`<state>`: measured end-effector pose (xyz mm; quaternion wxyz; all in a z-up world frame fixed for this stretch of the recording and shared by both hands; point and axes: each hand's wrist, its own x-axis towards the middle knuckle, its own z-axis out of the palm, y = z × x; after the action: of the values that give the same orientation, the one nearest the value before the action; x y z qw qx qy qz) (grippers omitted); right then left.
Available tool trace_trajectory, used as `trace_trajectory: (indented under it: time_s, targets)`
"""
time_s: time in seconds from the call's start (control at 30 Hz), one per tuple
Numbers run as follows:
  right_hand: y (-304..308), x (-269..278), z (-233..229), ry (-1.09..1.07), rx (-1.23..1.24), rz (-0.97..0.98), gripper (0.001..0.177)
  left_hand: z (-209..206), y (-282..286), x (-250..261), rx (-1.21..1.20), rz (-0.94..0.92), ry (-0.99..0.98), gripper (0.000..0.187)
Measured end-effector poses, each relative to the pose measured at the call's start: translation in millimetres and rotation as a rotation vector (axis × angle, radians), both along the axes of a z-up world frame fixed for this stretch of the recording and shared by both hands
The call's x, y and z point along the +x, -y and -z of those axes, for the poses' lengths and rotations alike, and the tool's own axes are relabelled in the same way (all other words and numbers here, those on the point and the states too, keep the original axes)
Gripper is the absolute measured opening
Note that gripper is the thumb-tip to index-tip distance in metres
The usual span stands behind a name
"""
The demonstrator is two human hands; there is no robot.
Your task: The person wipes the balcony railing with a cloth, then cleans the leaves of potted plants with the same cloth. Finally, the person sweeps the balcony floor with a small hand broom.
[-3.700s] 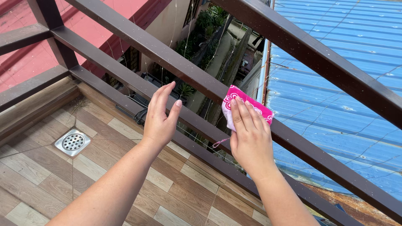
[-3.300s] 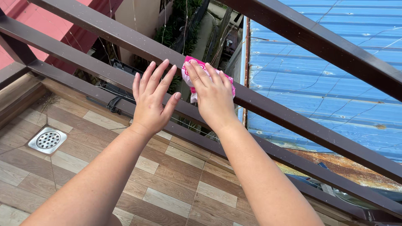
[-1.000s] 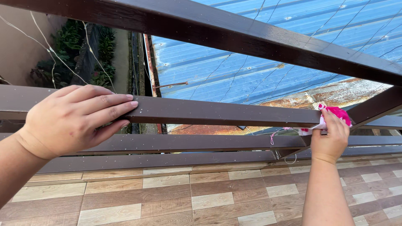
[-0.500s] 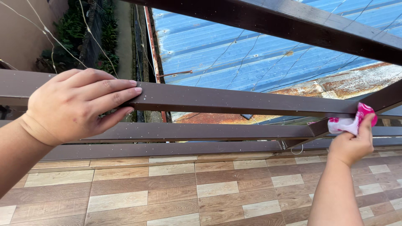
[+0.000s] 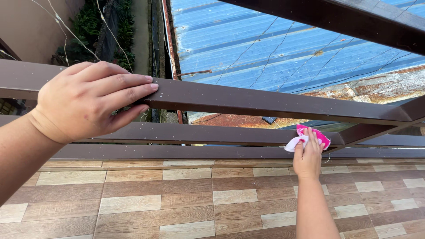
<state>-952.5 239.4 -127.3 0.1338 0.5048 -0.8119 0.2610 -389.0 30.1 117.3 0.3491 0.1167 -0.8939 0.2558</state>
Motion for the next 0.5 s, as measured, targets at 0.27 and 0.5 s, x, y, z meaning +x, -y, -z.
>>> trace_trajectory:
  time_s: [0.27, 0.5]
  targets:
    - [9, -135, -4, 0.301, 0.326, 0.407, 0.07, 3, 1, 0, -0.011, 0.003, 0.003, 0.033]
    - [2, -64, 3, 0.098, 0.248, 0.236, 0.066, 6, 5, 3, 0.139, 0.075, -0.031, 0.034]
